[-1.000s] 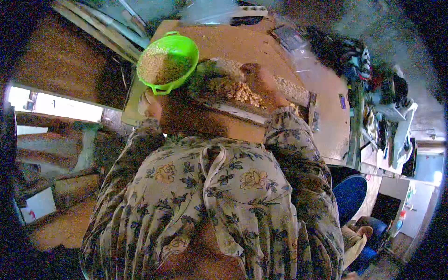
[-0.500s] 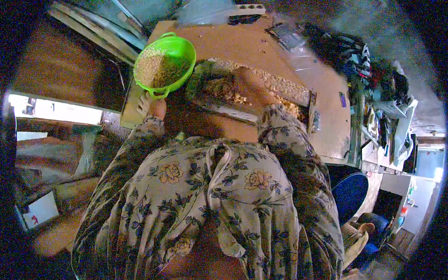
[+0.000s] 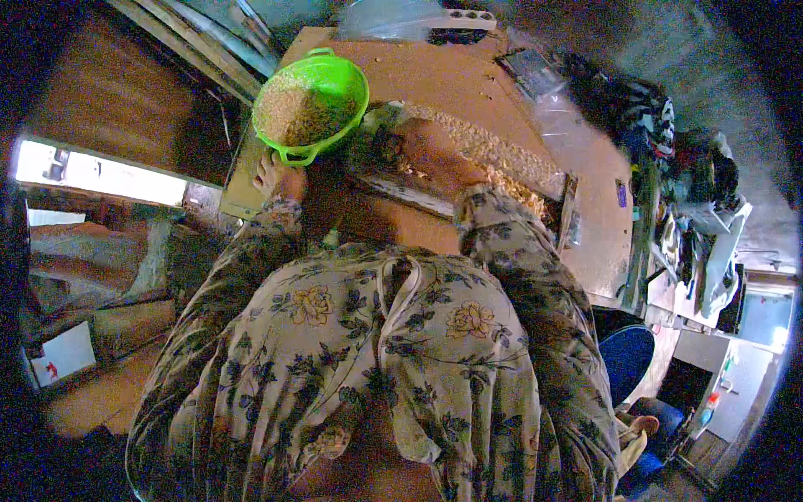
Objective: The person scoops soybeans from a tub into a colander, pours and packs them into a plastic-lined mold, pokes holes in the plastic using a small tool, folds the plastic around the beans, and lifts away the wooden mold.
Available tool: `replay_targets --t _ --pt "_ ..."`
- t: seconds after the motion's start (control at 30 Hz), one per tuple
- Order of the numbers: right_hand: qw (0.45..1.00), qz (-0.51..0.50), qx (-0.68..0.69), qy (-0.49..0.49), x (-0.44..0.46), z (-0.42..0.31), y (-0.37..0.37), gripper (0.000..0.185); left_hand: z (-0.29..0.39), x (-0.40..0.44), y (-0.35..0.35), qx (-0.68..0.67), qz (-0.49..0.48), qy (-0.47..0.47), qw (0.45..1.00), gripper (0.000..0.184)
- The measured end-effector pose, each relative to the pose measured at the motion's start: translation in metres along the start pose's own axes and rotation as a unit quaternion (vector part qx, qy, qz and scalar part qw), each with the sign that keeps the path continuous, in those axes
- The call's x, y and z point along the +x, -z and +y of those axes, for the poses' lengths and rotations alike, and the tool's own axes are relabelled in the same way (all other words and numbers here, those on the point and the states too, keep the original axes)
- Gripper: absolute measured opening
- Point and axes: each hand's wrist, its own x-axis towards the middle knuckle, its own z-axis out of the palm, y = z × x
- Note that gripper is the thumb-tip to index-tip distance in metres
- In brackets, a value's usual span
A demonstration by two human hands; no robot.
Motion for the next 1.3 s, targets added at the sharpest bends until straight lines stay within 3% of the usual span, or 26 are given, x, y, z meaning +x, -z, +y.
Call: replay_targets --t 0.07,0.1,0.3,0.4,0.43,0.5,0.57,0.7,0.8,1.0,1.07,1.17,1.3 --pt "0.981 0.128 0.147 0.013 0.001 0.006 -0.016 0.025 0.004 0.0 0.006 0.019 -0.013 0.01 1.0 0.038" --pt "0.98 0.129 0.148 0.013 0.001 0.006 -0.016 0.025 0.003 0.0 0.006 0.019 -0.013 0.009 1.0 0.038" --pt "0.999 0.048 0.008 -0.006 -0.002 -0.016 -0.02 0.019 0.0 -0.001 0.002 0.016 0.003 -0.002 1.0 0.036" --pt "0.985 0.065 -0.162 -0.016 -0.003 -0.022 -0.036 0.015 0.002 0.0 0.009 -0.024 -0.002 0.001 1.0 0.034" --pt "0.996 0.044 -0.01 -0.081 -0.005 -0.024 -0.029 0.022 -0.001 0.0 0.0 -0.014 0.013 -0.005 1.0 0.033" --pt "0.979 0.021 0.143 -0.144 -0.015 -0.035 -0.009 0.03 -0.003 0.0 -0.005 -0.002 0.027 -0.01 1.0 0.033" --pt "0.987 0.118 -0.048 0.102 -0.026 -0.033 0.001 0.013 0.001 0.001 0.001 -0.003 0.015 0.006 1.0 0.034" --pt "0.993 0.066 -0.096 0.034 -0.021 -0.033 -0.008 0.015 0.007 0.001 0.016 -0.028 0.0 0.007 1.0 0.036" --pt "0.999 0.01 -0.037 0.01 -0.018 -0.041 -0.008 0.018 0.003 0.001 0.013 -0.003 0.01 -0.013 1.0 0.037" --pt "0.993 0.068 -0.049 0.082 -0.017 -0.016 -0.031 0.023 0.004 -0.001 -0.007 0.02 0.026 0.018 0.999 0.039" --pt "0.964 0.164 -0.12 0.171 -0.023 -0.007 -0.042 0.025 0.001 -0.003 -0.004 0.023 0.026 -0.008 0.999 0.04" --pt "0.97 0.163 -0.067 0.168 -0.027 0.007 -0.045 0.025 0.007 -0.002 0.0 0.013 0.011 -0.01 1.0 0.043" --pt "0.985 0.129 0.024 0.114 -0.053 0.033 -0.042 0.023 0.006 -0.005 -0.015 -0.007 0.07 0.019 0.997 0.046"
